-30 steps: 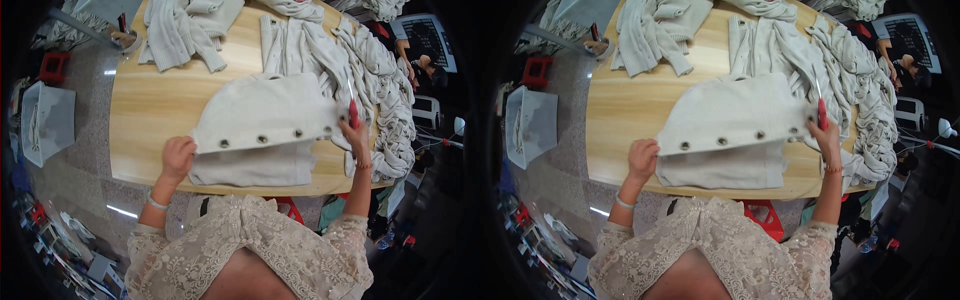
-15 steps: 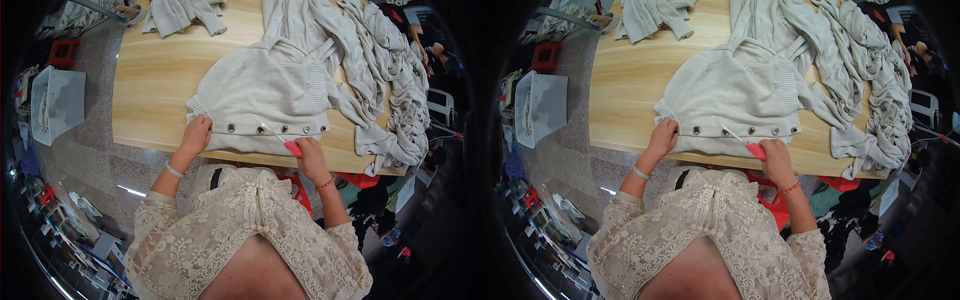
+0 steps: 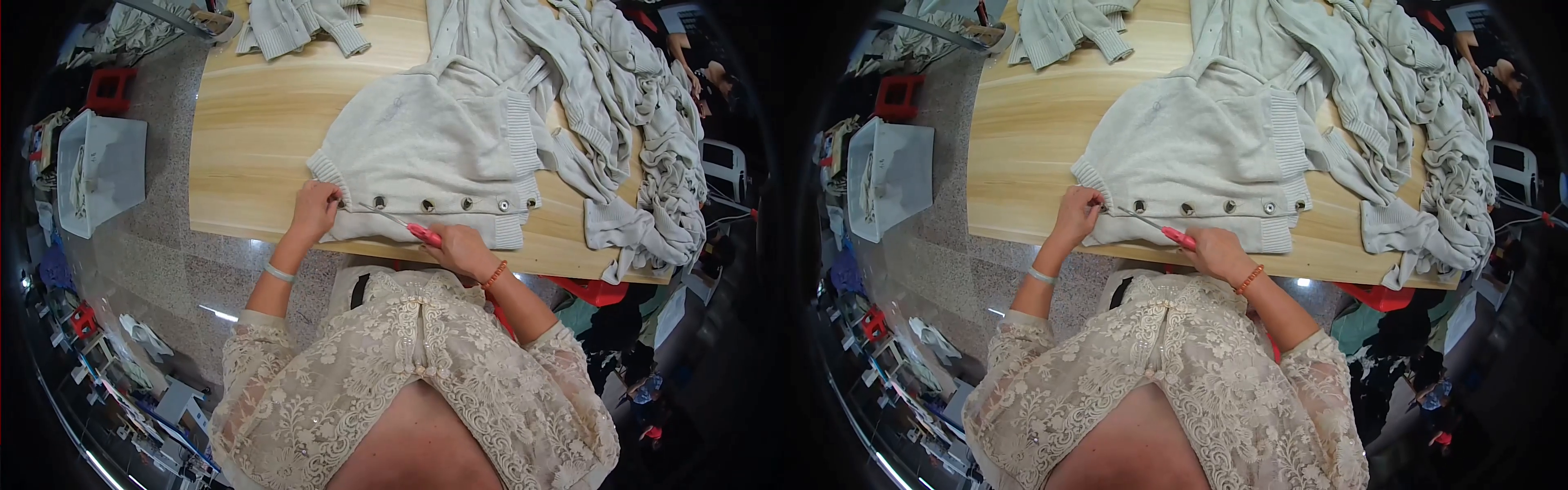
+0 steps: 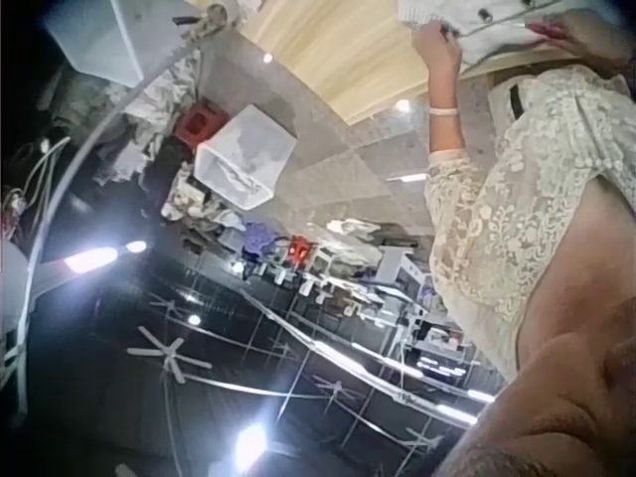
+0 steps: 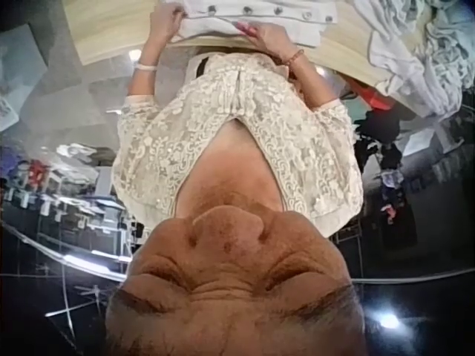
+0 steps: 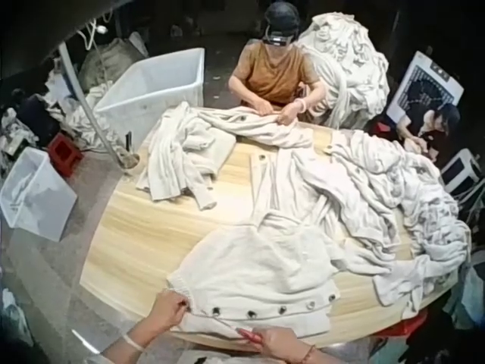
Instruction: Trimming loose threads from sweaters using scissors.
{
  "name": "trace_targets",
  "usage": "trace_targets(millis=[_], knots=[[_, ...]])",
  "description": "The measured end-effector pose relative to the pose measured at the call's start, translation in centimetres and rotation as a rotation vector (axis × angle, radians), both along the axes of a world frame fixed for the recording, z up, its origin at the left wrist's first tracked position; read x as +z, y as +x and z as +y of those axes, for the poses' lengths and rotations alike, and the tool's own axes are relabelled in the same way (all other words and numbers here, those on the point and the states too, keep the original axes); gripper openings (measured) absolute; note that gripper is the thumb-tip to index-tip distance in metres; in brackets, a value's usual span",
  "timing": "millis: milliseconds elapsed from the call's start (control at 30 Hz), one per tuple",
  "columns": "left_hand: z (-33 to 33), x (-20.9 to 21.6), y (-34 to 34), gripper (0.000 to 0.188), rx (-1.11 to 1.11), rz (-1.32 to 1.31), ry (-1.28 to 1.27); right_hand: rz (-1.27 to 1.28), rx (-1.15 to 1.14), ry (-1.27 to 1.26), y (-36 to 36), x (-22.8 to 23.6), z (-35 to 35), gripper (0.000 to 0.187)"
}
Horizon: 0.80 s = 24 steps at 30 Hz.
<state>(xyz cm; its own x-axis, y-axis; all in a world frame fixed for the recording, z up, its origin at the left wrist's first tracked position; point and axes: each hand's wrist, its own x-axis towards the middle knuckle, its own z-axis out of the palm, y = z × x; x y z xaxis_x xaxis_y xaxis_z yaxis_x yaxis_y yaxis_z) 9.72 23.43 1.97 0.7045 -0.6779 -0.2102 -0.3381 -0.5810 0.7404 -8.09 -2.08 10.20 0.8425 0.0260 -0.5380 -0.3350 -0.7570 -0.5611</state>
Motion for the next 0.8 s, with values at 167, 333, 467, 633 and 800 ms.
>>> trace_targets(millis=[167, 333, 467, 633, 800], knots=[[-5.6, 2.9, -4.0, 0.037, -0.085, -0.25, -0.171, 0.081, -0.098, -0.081, -3.5, 1.9, -2.6, 0.032], [-6.6, -0.9, -4.6, 0.029, -0.035, -0.023, -0.196, 0.069, -0.102, -0.107, -4.4, 2.3, -2.9, 0.037], [-6.0, -1.1, -3.6, 0.023, -0.113, 0.089, -0.154, 0.065, -0.114, -0.019, -4.2, 1.5, -1.7, 0.038], [-8.1, 2.1, -4.1, 0.031, -0.281, -0.336, -0.05, 0.076, -0.206, 0.011, -6.3, 1.9, -3.3, 0.036], [-12.7, 2.1, -7.3, 0.039, -0.247, -0.136, -0.232, 0.078, -0.346, -0.04, -9.7, 2.4, -5.4, 0.034]])
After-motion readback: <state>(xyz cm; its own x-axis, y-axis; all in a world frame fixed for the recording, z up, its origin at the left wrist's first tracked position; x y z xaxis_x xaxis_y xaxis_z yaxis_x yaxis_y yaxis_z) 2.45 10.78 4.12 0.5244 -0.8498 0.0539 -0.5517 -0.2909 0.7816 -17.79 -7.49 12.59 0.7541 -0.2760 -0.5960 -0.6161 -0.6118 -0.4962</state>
